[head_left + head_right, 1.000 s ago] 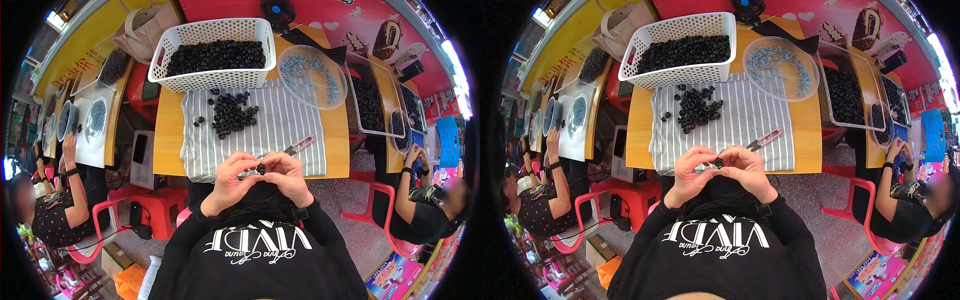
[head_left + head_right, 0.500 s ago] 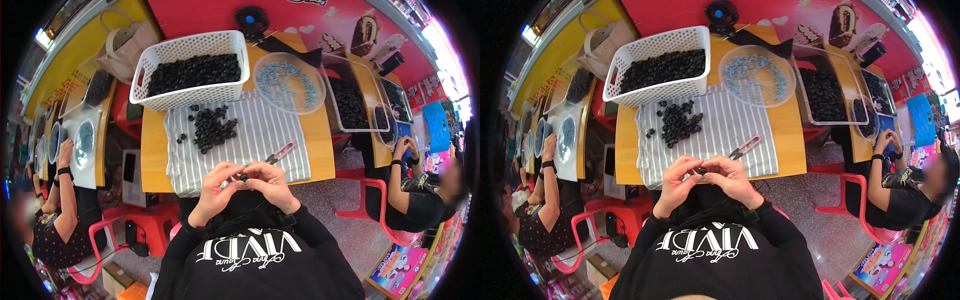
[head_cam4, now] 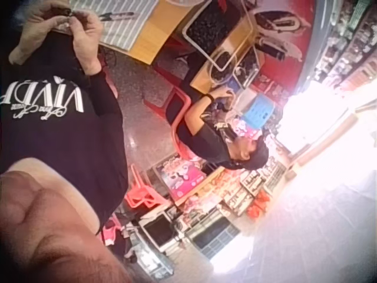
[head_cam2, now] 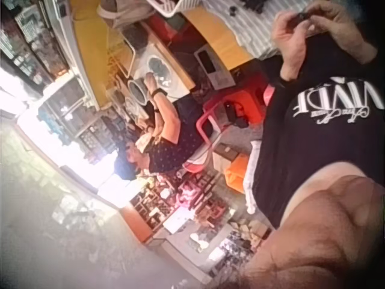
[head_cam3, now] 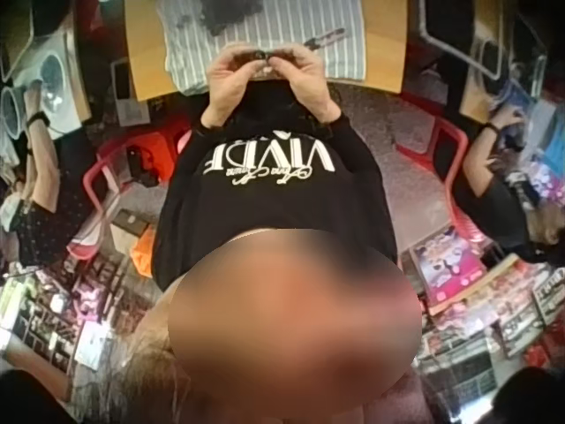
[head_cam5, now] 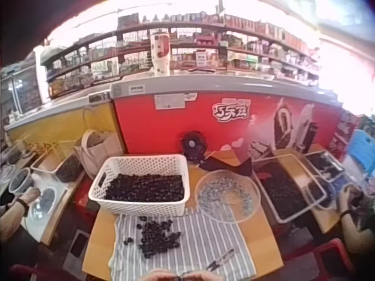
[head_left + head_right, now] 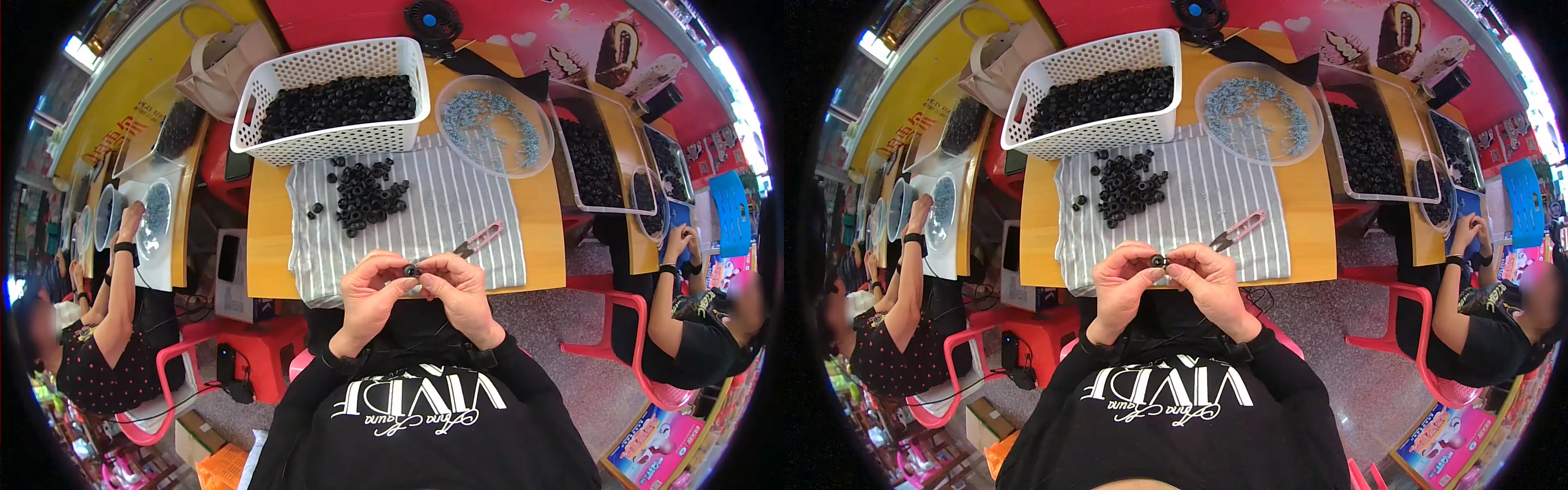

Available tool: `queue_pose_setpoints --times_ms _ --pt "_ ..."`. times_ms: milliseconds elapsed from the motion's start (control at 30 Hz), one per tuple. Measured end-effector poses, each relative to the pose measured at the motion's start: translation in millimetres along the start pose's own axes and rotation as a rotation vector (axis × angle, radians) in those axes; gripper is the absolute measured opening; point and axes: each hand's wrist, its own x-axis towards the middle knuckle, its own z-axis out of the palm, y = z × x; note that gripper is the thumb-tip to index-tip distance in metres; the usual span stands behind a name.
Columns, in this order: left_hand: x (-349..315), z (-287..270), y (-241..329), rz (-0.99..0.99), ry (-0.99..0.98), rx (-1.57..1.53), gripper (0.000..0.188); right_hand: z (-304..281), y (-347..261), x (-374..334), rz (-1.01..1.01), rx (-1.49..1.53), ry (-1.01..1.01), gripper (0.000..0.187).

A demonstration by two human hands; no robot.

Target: The person sits at a table and repeatedly picks up small black cylindrical objects from a striped cloth. Using a small pink-handled tool, they manipulate each object individually, then place it back on the cloth. A white basket and a clear container with blue beads are also on the table.

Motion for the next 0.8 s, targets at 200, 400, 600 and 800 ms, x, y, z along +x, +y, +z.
queue_pose_setpoints --times_ms 200,400,600,800 --pt "-1.7 1.1 -0.5 -0.047 -0.015 -0.119 0.027 1.5 -4.8 -0.3 0.005 -0.089 -0.013 0.01" --pt "-0.4 -3.8 2.6 0.037 -0.056 0.111 0.03 2.3 -7.0 -1.1 -0.003 -0.143 -0.018 0.013" --pt "-3.5 0.3 -1.3 0.08 -0.009 0.093 0.026 5.6 -1.0 -0.6 0.079 -0.213 0.013 0.021" --pt "-6.4 -3.8 -6.9 0.101 -0.036 0.138 0.027 13.1 -8.5 -4.3 0.064 -0.342 0.041 0.022"
